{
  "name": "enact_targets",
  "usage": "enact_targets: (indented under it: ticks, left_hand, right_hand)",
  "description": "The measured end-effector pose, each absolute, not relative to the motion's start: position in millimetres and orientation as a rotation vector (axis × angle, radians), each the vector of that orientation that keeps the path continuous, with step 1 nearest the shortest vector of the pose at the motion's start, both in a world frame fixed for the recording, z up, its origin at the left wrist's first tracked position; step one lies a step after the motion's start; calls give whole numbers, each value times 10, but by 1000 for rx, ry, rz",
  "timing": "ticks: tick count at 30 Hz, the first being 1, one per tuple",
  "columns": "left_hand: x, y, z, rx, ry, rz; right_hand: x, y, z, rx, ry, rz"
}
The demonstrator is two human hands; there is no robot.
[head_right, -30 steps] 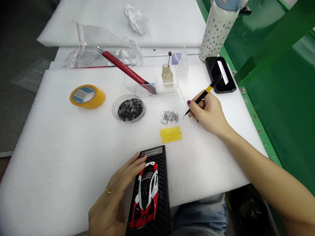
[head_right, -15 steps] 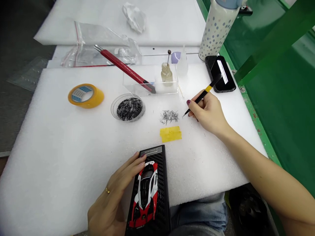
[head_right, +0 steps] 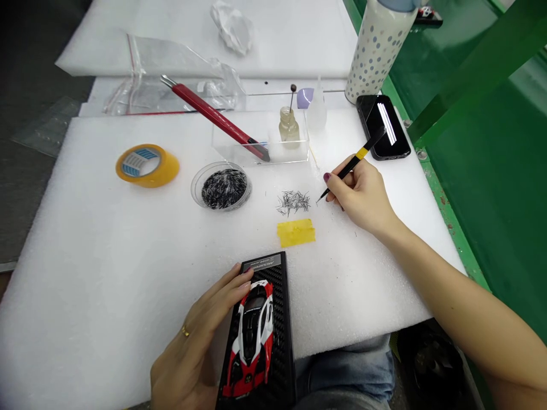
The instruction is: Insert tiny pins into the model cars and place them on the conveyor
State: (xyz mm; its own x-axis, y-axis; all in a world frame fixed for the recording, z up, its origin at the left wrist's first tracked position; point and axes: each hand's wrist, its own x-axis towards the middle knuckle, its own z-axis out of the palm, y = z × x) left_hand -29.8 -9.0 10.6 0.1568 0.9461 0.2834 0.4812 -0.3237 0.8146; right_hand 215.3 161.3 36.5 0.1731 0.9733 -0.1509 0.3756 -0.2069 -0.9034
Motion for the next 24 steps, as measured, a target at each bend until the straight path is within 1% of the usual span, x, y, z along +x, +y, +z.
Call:
enact_targets:
  ticks: [11,24]
  left_hand:
    - [-289,-87,85,1904,1362,1092]
    - [-294,-88,97,1887,1363,1096]
  right_hand:
    - [2183,1604,350,-1622,-1262,1064]
    - [2176,1600,361,-1633,-1305,1053]
